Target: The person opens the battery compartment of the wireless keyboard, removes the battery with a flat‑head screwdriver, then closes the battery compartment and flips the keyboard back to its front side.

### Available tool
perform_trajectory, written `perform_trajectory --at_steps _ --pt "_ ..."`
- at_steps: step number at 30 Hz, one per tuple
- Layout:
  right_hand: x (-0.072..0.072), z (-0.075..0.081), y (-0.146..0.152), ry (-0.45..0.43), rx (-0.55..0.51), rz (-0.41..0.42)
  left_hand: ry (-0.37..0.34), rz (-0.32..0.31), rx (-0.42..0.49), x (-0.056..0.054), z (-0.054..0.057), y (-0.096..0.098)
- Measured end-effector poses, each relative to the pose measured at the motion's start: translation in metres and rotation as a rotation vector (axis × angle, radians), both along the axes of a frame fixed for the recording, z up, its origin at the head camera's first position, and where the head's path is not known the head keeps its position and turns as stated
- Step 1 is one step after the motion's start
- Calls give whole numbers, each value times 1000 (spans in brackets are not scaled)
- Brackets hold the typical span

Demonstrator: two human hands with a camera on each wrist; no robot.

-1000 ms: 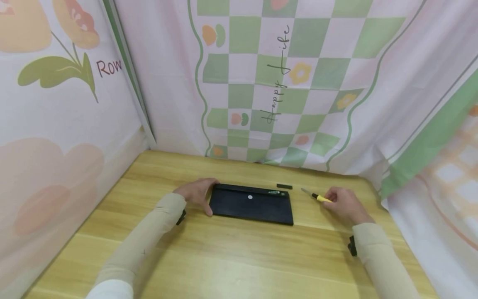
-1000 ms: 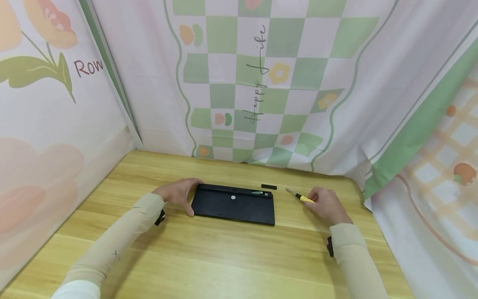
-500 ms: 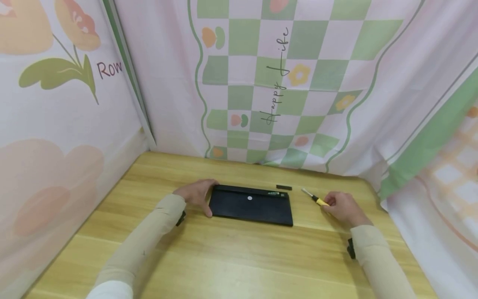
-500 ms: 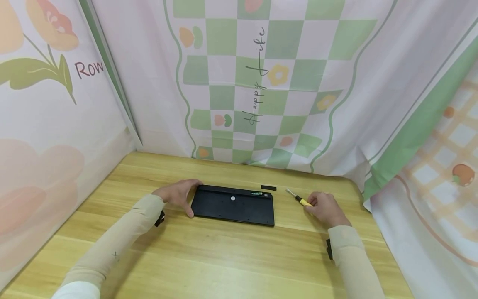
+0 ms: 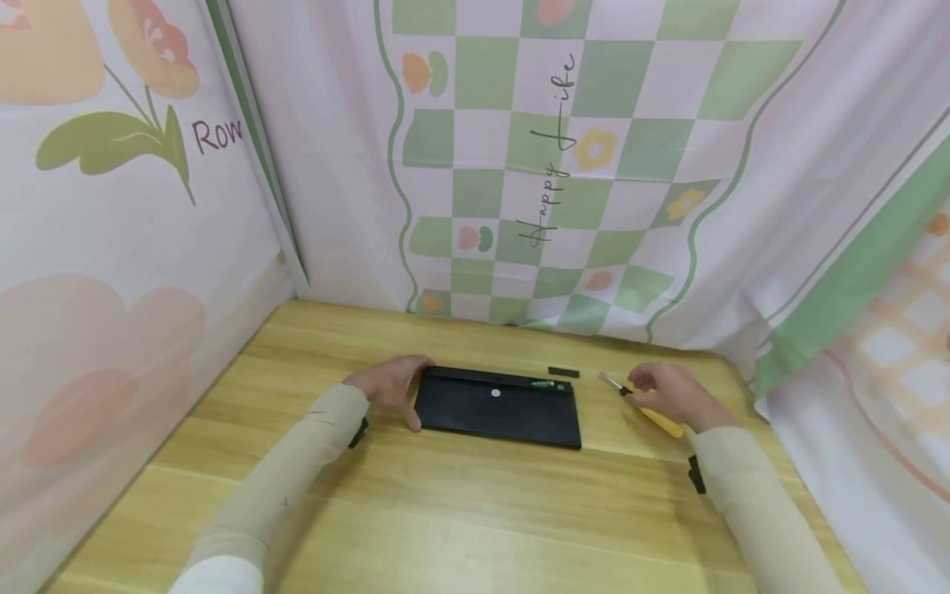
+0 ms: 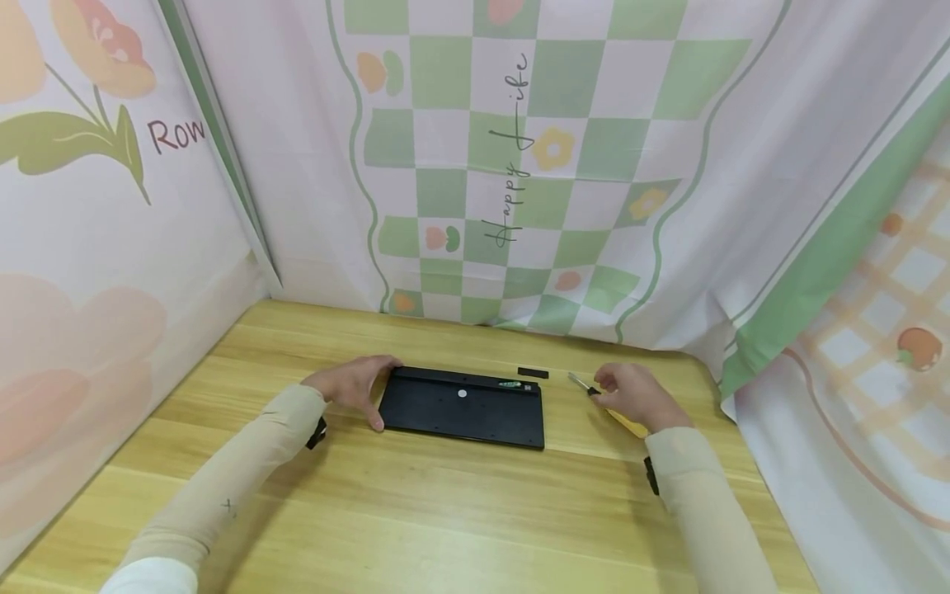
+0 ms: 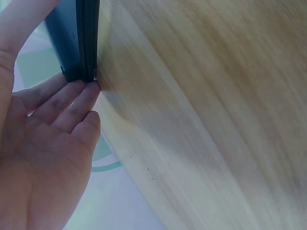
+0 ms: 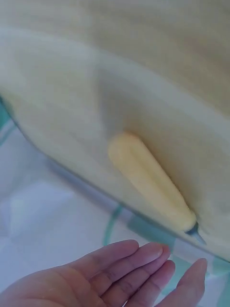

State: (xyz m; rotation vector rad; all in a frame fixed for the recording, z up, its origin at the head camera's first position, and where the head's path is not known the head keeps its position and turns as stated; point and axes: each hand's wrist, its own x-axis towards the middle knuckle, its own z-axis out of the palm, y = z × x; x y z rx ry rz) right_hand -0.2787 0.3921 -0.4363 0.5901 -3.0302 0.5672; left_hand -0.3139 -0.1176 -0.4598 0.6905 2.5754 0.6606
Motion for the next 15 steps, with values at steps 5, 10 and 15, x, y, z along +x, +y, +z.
perform_trajectory --at_steps 5,10,15 --pt "-9 6 -27 40 27 69 1 0 8 -1 -1 -1" --pt "-16 6 -59 49 31 149 10 -4 2 -1 -1 -1" --pt "-22 2 -86 33 29 201 8 -4 -6 -1 0 -1"
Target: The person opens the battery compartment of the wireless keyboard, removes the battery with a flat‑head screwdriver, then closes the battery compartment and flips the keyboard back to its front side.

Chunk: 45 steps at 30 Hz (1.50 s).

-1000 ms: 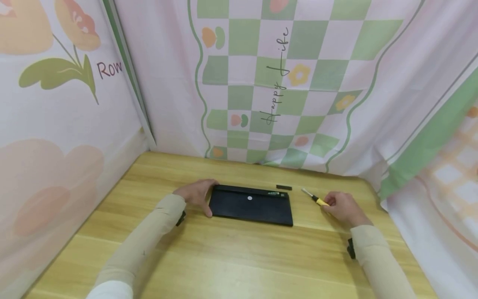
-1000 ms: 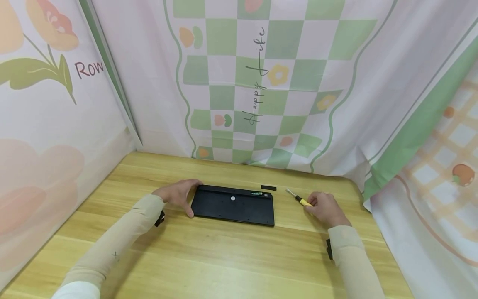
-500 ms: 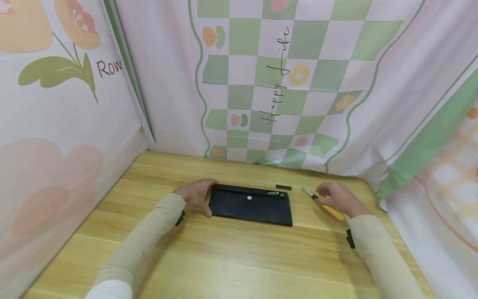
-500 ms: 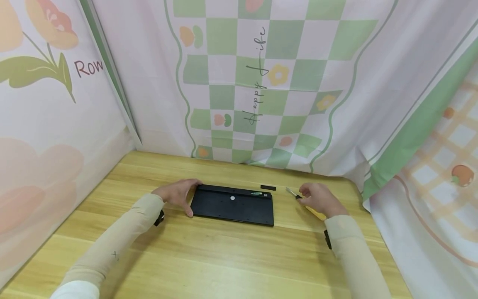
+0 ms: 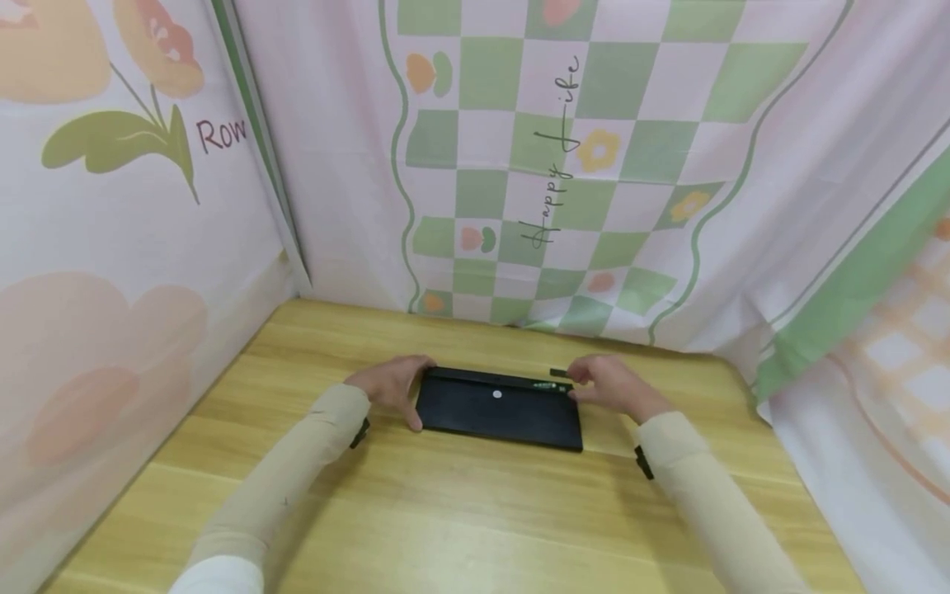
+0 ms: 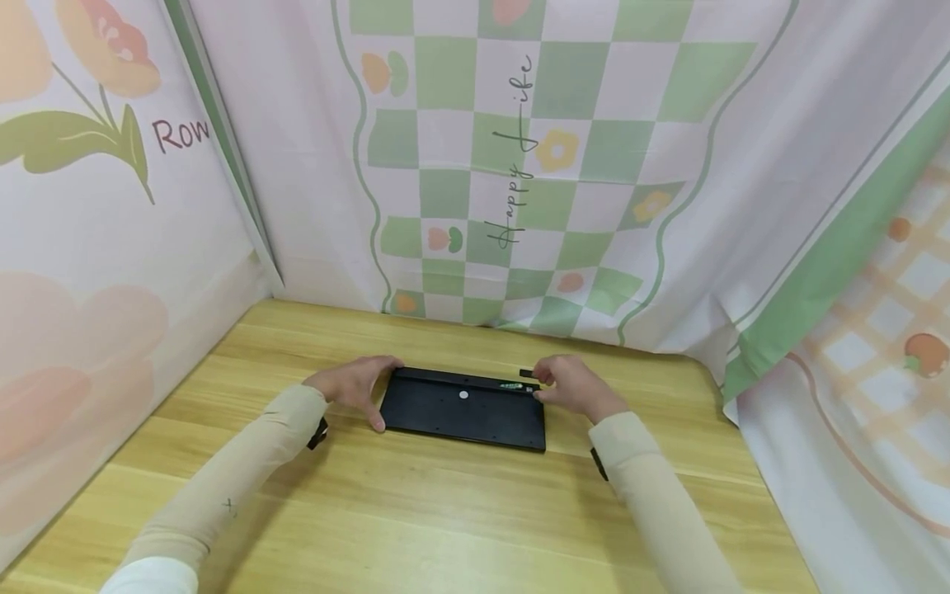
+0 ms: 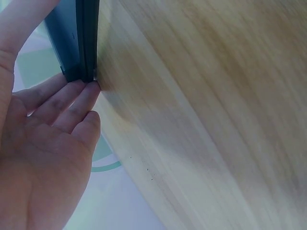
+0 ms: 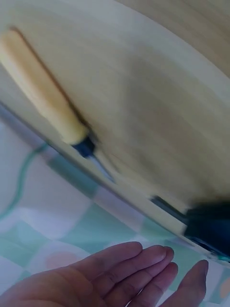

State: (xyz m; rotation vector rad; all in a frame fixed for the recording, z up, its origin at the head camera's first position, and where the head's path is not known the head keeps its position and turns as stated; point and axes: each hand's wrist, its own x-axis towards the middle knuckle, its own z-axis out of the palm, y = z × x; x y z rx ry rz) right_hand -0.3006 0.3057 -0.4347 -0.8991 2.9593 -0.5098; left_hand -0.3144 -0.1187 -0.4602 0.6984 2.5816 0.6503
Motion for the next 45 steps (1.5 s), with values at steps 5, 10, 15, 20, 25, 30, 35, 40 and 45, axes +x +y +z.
perform_trajectory --at_steps 5,10,15,20,25,30,35,40,45 --pt "-5 -4 -20 -29 12 5 0 5 -3 -1 -2 0" --pt "-10 -9 -30 -54 26 8 -7 14 -1 -1 -2 0" --pt "-14 -13 -32 -78 10 7 7 10 0 -1 -2 -1" --pt "-19 -18 -30 -61 -30 22 9 9 0 -1 -2 -2" --pt "-23 -13 -31 -71 -43 53 -1 13 0 -1 -2 -3" --pt "-28 3 -31 -53 -36 36 13 -2 5 -2 -1 -5" --pt "-35 16 -35 -3 -39 33 17 -17 19 -5 0 -6" --pt "-42 12 -43 1 -31 10 20 -20 15 -5 -1 -5" --pt "-47 -6 -50 -21 -67 -15 8 -9 3 -3 -2 -3"
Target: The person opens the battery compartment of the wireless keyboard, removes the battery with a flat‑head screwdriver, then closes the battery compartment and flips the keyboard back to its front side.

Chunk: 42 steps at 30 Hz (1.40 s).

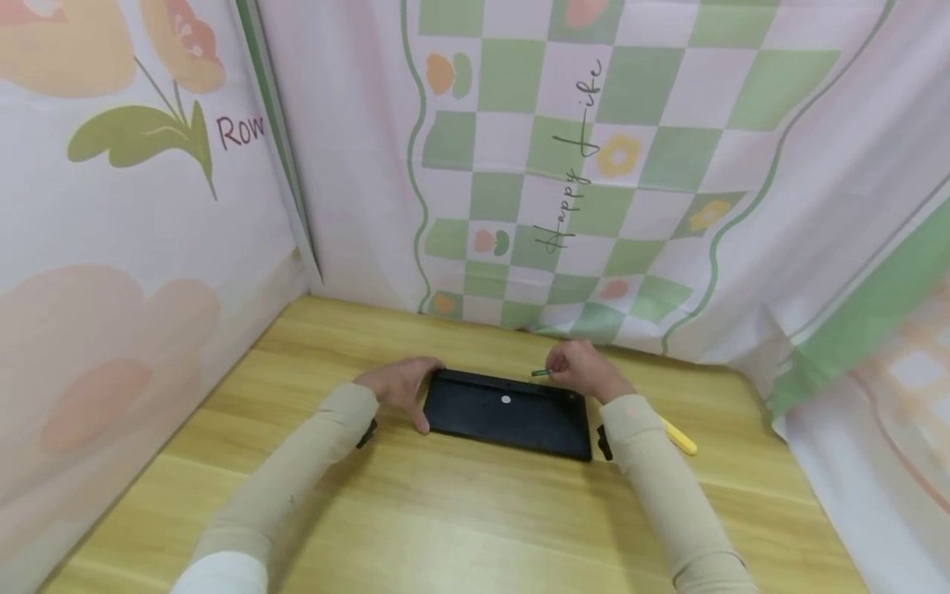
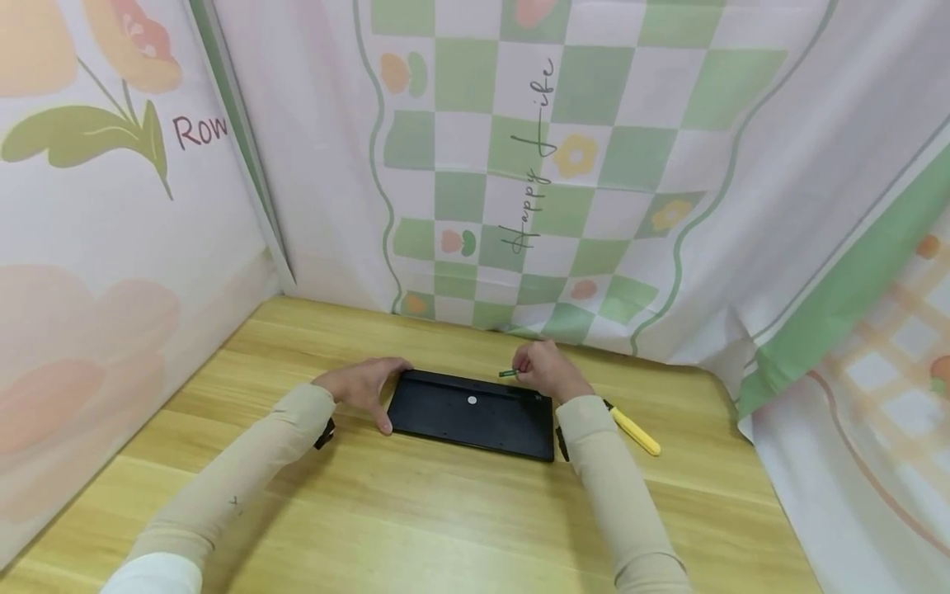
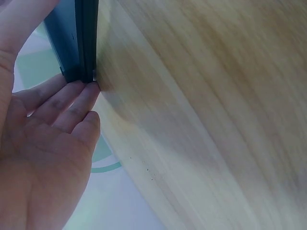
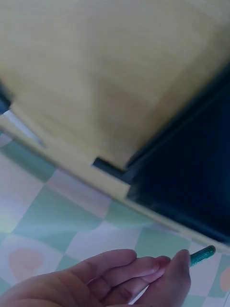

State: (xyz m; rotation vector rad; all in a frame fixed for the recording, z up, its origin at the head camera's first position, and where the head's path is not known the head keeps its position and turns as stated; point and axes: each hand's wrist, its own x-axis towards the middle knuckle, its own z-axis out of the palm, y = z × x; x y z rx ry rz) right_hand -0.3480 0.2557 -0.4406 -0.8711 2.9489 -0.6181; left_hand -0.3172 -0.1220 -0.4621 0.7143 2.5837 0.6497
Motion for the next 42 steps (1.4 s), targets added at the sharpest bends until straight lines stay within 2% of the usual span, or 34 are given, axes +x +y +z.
perform_trajectory --at_steps 7,12,15,22,26,34,42 --pt "-11 -21 -3 39 -10 -49 -9 11 -2 1 0 1" --pt "-18 -27 -3 45 -16 -58 -16 29 0 2 0 0" --pt "-19 -26 -4 40 -16 -71 -21 40 -5 3 1 0" --pt "-20 -22 -3 -33 28 -91 -20 43 1 2 1 1" --pt "-19 -20 -3 -71 45 -89 -29 45 -2 3 1 1" --pt "-20 -18 -4 -86 67 -60 -33 54 -3 4 1 1" --pt "-22 -2 4 -102 96 -41 -31 46 -8 3 2 1"
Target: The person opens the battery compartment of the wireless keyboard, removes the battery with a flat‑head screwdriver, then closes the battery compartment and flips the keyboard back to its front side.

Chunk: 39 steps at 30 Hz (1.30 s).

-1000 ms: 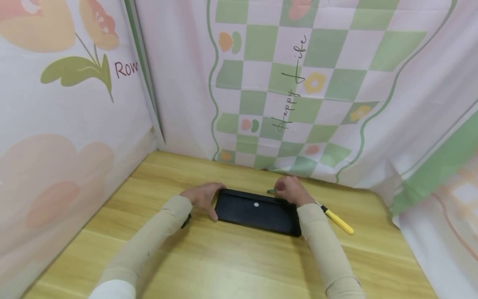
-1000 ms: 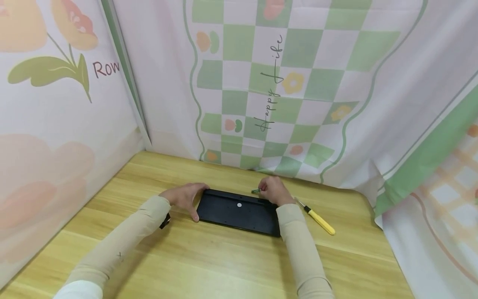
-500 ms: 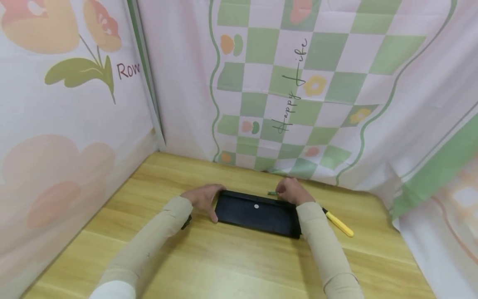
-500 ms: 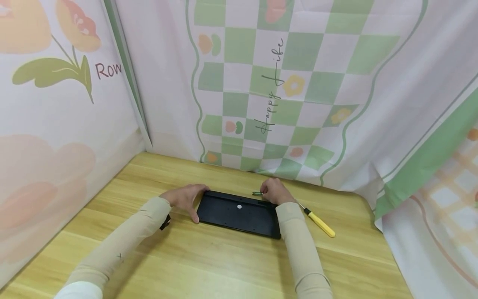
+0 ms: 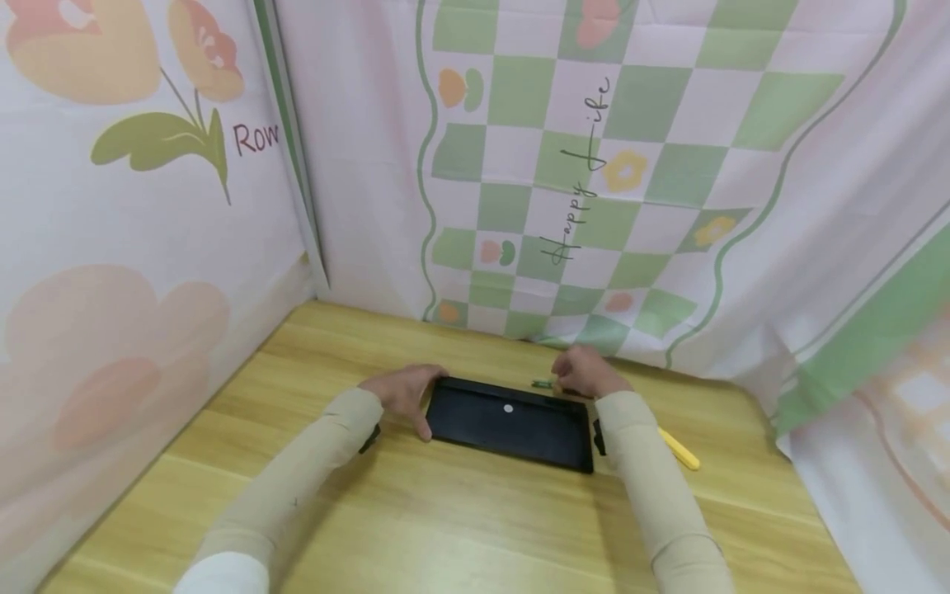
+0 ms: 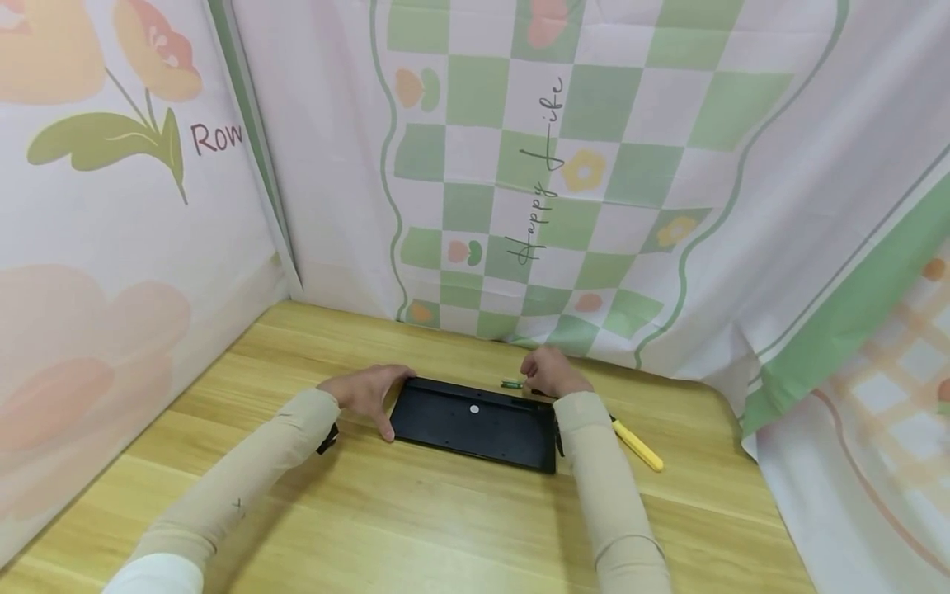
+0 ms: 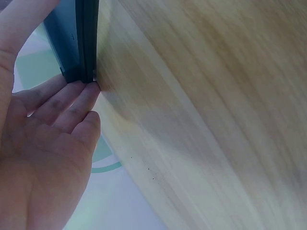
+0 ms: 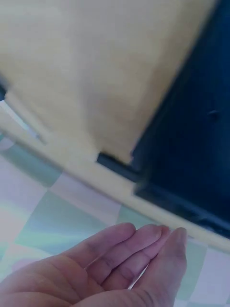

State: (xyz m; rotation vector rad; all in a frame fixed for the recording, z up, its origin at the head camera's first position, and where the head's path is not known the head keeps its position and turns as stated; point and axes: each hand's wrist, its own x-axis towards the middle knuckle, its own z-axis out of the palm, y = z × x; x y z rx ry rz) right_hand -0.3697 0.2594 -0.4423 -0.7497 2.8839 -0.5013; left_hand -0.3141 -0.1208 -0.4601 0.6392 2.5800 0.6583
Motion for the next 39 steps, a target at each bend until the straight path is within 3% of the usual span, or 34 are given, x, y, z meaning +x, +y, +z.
perform_trajectory --at_steps 7,12,20,27,39 --pt "5 8 19 5 30 6 -17 12 0 0 1 2" --pt "10 1 34 21 19 -2 -12 12 -15 0 1 2" --pt "13 -12 48 116 -17 -2 -1 15 -20 2 1 3" --pt "15 -18 53 53 -27 -83 1 11 -18 2 2 3" --pt "15 -21 55 35 -63 -71 -1 18 -25 2 2 3"
